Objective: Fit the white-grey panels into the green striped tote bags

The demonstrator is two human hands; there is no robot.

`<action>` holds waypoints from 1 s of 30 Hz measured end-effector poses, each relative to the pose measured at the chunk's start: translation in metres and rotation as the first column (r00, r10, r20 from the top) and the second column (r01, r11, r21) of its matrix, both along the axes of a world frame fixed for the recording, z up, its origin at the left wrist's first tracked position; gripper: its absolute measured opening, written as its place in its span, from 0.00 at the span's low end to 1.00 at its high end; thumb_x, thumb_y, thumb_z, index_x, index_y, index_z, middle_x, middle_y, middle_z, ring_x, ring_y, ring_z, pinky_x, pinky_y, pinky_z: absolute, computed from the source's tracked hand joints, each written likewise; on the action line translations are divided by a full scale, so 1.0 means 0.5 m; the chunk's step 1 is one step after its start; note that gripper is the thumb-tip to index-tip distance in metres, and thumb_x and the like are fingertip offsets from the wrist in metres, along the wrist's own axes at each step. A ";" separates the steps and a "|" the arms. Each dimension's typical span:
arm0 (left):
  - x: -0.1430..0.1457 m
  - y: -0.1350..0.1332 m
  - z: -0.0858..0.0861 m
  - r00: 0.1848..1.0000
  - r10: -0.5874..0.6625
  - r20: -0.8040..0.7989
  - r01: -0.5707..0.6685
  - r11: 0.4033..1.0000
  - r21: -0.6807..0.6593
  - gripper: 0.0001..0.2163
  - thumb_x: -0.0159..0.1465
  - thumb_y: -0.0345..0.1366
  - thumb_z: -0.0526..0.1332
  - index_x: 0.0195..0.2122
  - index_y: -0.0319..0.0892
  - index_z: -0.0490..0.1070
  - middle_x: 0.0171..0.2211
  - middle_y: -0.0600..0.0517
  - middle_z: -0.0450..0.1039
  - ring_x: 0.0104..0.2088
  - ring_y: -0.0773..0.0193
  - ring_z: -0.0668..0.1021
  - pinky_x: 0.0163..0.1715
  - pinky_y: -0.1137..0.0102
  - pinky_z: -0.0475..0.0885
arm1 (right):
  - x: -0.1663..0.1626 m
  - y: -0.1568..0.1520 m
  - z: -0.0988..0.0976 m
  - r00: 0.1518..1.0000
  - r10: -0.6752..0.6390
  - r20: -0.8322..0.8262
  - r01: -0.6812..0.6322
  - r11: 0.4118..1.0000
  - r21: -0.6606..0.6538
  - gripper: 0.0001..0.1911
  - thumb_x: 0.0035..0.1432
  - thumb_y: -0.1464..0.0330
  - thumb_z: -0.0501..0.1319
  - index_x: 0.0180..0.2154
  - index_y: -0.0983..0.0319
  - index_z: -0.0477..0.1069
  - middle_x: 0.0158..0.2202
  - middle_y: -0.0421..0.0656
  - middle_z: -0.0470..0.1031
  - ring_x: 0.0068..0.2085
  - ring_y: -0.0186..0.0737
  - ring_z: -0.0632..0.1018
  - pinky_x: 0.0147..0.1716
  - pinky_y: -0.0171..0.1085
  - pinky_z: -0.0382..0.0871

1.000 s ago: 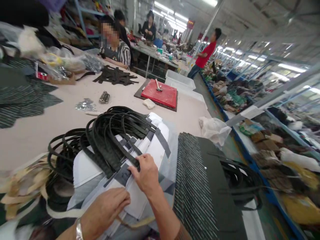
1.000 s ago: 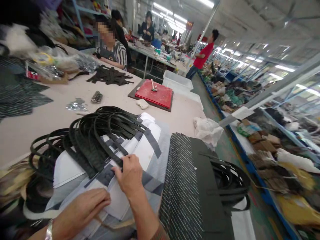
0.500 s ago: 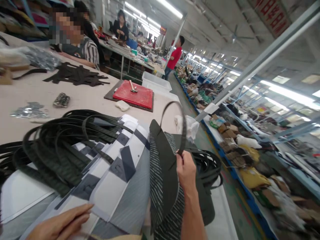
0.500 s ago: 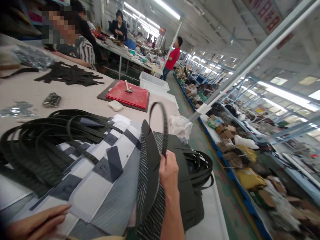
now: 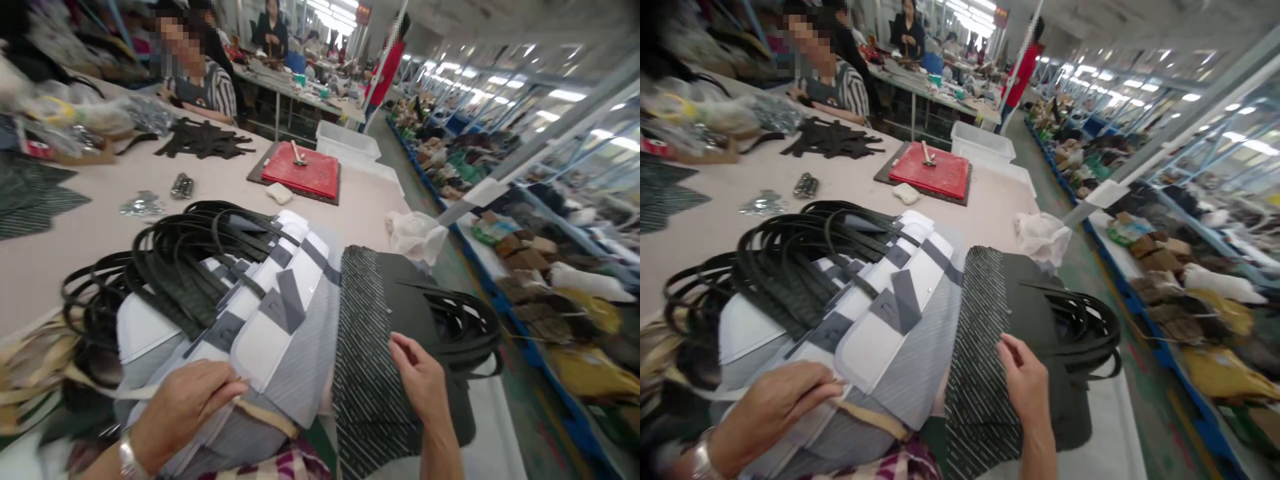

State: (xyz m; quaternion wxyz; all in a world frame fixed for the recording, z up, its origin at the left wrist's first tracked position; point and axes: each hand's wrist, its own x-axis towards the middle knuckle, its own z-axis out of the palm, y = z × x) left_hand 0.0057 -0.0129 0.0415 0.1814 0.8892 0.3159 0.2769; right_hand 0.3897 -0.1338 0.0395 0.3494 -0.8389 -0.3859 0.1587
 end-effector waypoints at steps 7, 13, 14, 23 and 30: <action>0.002 0.015 0.013 0.995 -0.078 -0.060 0.083 0.993 0.088 0.19 0.70 0.47 0.52 0.26 0.42 0.65 0.25 0.54 0.68 0.26 0.65 0.70 0.28 0.71 0.63 | -0.347 0.125 0.020 0.644 0.765 0.003 -0.719 0.604 0.343 0.12 0.62 0.72 0.60 0.47 0.61 0.73 0.39 0.45 0.78 0.40 0.40 0.77 0.41 0.37 0.71; -0.011 0.016 0.002 0.992 -0.111 -0.057 0.113 0.993 0.021 0.16 0.72 0.42 0.52 0.28 0.42 0.65 0.26 0.54 0.68 0.27 0.67 0.72 0.27 0.73 0.65 | -0.387 0.150 -0.003 0.547 0.813 0.200 -0.825 0.484 0.290 0.06 0.64 0.73 0.57 0.36 0.61 0.73 0.31 0.43 0.76 0.33 0.40 0.75 0.34 0.37 0.69; -0.012 0.018 -0.001 0.991 -0.115 -0.066 0.114 0.993 -0.018 0.15 0.73 0.42 0.51 0.30 0.42 0.65 0.27 0.55 0.68 0.27 0.67 0.73 0.28 0.73 0.66 | -0.390 0.152 -0.007 0.554 0.802 0.223 -0.823 0.488 0.291 0.07 0.63 0.73 0.56 0.35 0.61 0.72 0.30 0.43 0.76 0.32 0.40 0.75 0.32 0.36 0.68; -0.005 0.047 -0.005 0.991 -0.132 0.000 0.131 0.984 -0.122 0.15 0.74 0.38 0.47 0.32 0.44 0.69 0.25 0.57 0.70 0.25 0.69 0.75 0.27 0.74 0.67 | -0.400 0.195 -0.057 0.843 0.470 -0.262 -0.369 0.859 0.354 0.06 0.53 0.72 0.58 0.26 0.60 0.72 0.21 0.37 0.74 0.23 0.33 0.74 0.25 0.31 0.68; 0.000 0.061 -0.037 1.000 -0.022 -0.012 0.022 1.000 -0.006 0.16 0.74 0.41 0.47 0.34 0.45 0.70 0.26 0.57 0.74 0.25 0.69 0.78 0.27 0.74 0.69 | -0.216 0.313 -0.147 0.778 0.103 -0.620 0.047 0.974 0.220 0.18 0.49 0.55 0.65 0.29 0.64 0.75 0.20 0.38 0.72 0.22 0.33 0.73 0.24 0.34 0.71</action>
